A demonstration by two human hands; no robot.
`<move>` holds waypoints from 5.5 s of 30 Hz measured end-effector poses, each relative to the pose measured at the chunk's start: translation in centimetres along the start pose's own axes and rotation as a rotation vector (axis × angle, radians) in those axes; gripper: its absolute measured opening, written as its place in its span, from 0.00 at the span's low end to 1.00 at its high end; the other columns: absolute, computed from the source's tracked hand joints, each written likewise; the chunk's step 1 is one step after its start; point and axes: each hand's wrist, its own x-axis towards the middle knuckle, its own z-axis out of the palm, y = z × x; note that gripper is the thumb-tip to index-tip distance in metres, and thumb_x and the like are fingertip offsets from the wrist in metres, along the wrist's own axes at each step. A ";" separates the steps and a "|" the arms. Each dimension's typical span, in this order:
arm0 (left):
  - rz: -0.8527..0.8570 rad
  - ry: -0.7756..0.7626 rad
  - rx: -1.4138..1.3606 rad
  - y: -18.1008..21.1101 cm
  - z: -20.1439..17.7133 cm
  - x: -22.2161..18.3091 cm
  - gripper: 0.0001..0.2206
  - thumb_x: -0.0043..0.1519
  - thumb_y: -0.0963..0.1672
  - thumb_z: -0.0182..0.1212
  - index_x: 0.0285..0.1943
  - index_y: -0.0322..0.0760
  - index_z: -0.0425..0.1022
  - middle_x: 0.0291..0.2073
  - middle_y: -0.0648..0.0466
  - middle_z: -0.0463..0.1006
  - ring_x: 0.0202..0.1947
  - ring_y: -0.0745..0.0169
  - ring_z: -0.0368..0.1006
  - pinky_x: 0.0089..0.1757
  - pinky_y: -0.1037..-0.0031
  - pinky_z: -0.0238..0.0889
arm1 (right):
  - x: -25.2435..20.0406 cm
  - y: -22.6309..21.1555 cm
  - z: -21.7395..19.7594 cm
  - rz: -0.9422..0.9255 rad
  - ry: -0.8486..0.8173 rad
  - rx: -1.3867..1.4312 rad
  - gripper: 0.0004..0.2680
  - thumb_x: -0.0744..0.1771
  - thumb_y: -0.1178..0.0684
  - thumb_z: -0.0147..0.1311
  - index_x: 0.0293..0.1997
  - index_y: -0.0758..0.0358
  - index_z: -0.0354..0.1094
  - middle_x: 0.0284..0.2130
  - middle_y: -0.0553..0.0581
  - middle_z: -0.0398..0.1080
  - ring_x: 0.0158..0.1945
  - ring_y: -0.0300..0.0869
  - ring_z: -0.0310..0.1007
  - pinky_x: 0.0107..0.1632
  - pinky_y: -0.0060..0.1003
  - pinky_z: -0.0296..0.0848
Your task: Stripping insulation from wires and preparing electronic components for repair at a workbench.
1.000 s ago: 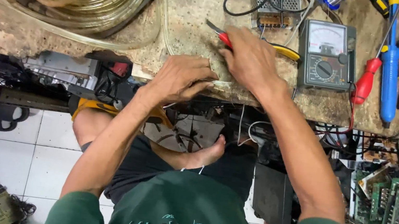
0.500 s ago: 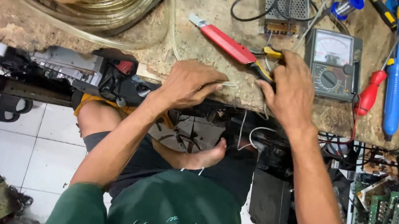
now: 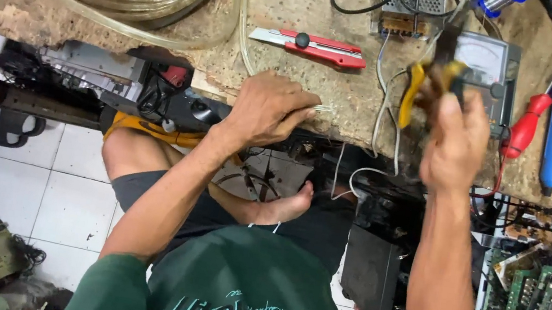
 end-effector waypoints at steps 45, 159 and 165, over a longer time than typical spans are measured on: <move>-0.008 0.092 0.219 -0.1 2.3 -1.0 0.12 0.72 0.54 0.48 0.46 0.59 0.79 0.20 0.68 0.61 0.23 0.67 0.59 0.36 0.75 0.57 | -6.6 0.2 0.7 -0.694 -0.362 -1.743 0.04 0.69 0.62 0.53 0.47 0.65 0.71 0.55 0.73 0.65 0.57 0.58 0.66 0.56 0.52 0.60; -0.024 0.225 -0.050 2.7 2.5 0.5 0.07 0.68 0.50 0.60 0.47 0.51 0.81 0.21 0.62 0.67 0.23 0.64 0.66 0.36 0.74 0.62 | -5.5 7.7 5.2 -0.318 0.152 -0.242 0.03 0.70 0.63 0.55 0.42 0.74 0.69 0.34 0.66 0.71 0.36 0.44 0.70 0.42 0.41 0.71; 0.038 0.222 -0.061 2.8 1.8 0.9 0.06 0.68 0.48 0.60 0.48 0.49 0.80 0.23 0.60 0.66 0.24 0.61 0.66 0.36 0.73 0.62 | -3.8 5.9 3.9 -0.380 -0.051 -0.305 0.05 0.69 0.66 0.58 0.46 0.80 0.71 0.39 0.72 0.76 0.42 0.52 0.78 0.42 0.41 0.77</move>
